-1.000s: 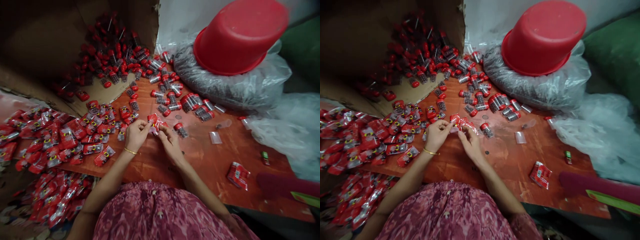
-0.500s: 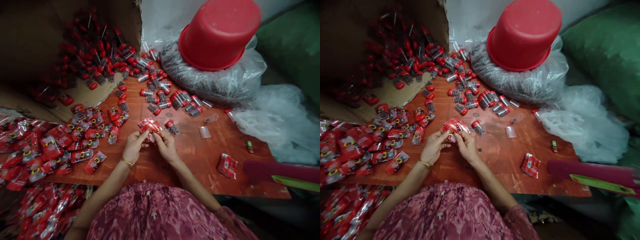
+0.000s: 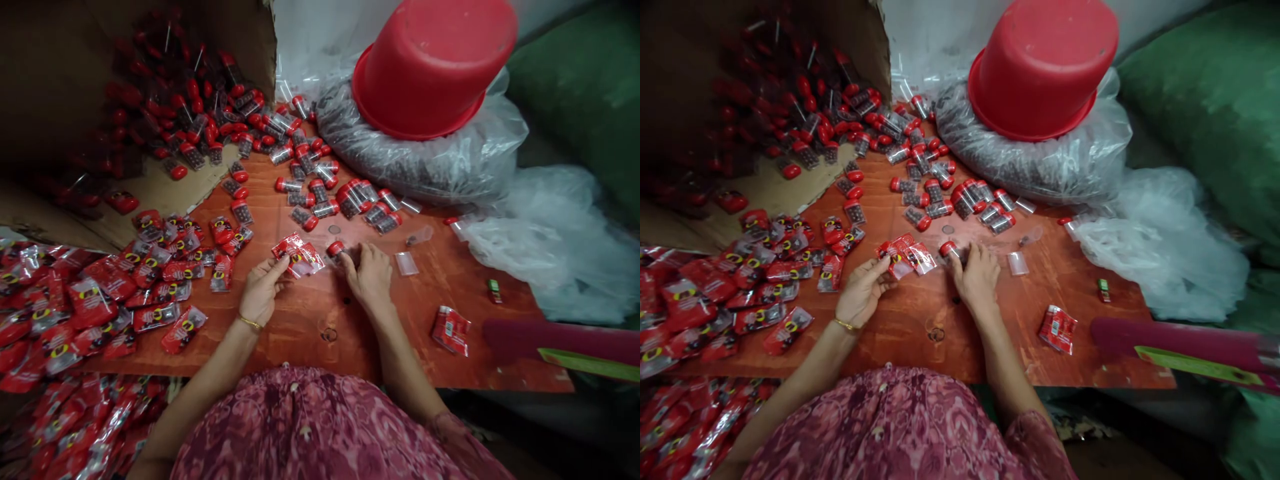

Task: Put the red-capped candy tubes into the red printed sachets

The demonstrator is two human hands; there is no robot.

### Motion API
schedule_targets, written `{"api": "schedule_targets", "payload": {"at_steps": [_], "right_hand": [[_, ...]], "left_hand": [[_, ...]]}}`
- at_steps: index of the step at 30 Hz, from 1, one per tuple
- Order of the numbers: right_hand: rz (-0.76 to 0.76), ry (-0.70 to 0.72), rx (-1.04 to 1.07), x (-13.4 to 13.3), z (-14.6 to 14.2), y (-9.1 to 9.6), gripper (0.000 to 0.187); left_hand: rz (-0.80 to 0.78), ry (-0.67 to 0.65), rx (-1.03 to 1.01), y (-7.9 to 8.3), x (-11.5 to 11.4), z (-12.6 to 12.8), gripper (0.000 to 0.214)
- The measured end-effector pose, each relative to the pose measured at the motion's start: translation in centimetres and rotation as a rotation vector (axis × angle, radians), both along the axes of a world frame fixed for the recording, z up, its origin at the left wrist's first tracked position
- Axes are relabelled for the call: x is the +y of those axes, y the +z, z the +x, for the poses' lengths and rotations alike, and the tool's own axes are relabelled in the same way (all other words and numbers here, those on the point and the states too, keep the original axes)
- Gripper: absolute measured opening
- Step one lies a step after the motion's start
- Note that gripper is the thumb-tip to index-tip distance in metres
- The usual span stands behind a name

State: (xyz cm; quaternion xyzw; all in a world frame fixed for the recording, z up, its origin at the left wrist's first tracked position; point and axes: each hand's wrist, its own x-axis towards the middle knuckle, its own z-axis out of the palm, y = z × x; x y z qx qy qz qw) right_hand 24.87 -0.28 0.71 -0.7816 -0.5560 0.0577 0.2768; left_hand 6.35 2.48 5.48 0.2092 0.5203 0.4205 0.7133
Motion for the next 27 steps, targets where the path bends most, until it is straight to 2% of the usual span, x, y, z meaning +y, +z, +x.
{"api": "schedule_targets", "payload": {"at_steps": [3,6,10,13,17,20,24,27], "right_hand": [[-0.056,0.056,0.000,-0.1,0.9,-1.0,0.029],[0.012,0.093,0.243,-1.0,0.6,-0.8,0.024],[0.038,0.196,0.834,-2.9,-0.4,1.7,0.023],[-0.028,0.299,1.054,-4.0,-1.3,3.8,0.025],[-0.040,0.321,1.027,-4.2,-2.7,4.9,0.023],[0.013,0.316,0.977,-3.9,-3.5,4.7,0.020],[0.107,0.226,0.948,-3.8,-4.2,4.1,0.016],[0.084,0.227,0.942,-3.9,-4.4,3.9,0.016]], "left_hand": [[-0.044,0.001,-0.057,0.0,-0.1,0.2,0.033],[-0.065,0.014,-0.084,0.1,-0.3,0.2,0.032],[-0.056,0.030,-0.071,0.2,-0.4,0.0,0.031],[-0.043,0.033,-0.068,0.3,-0.5,0.0,0.032],[0.013,0.008,-0.050,0.4,-0.9,0.3,0.035],[0.093,0.005,0.001,0.5,-1.3,0.3,0.036],[0.208,0.016,0.064,0.3,-1.5,0.2,0.035],[0.235,0.007,0.073,0.1,-1.4,0.2,0.034]]}}
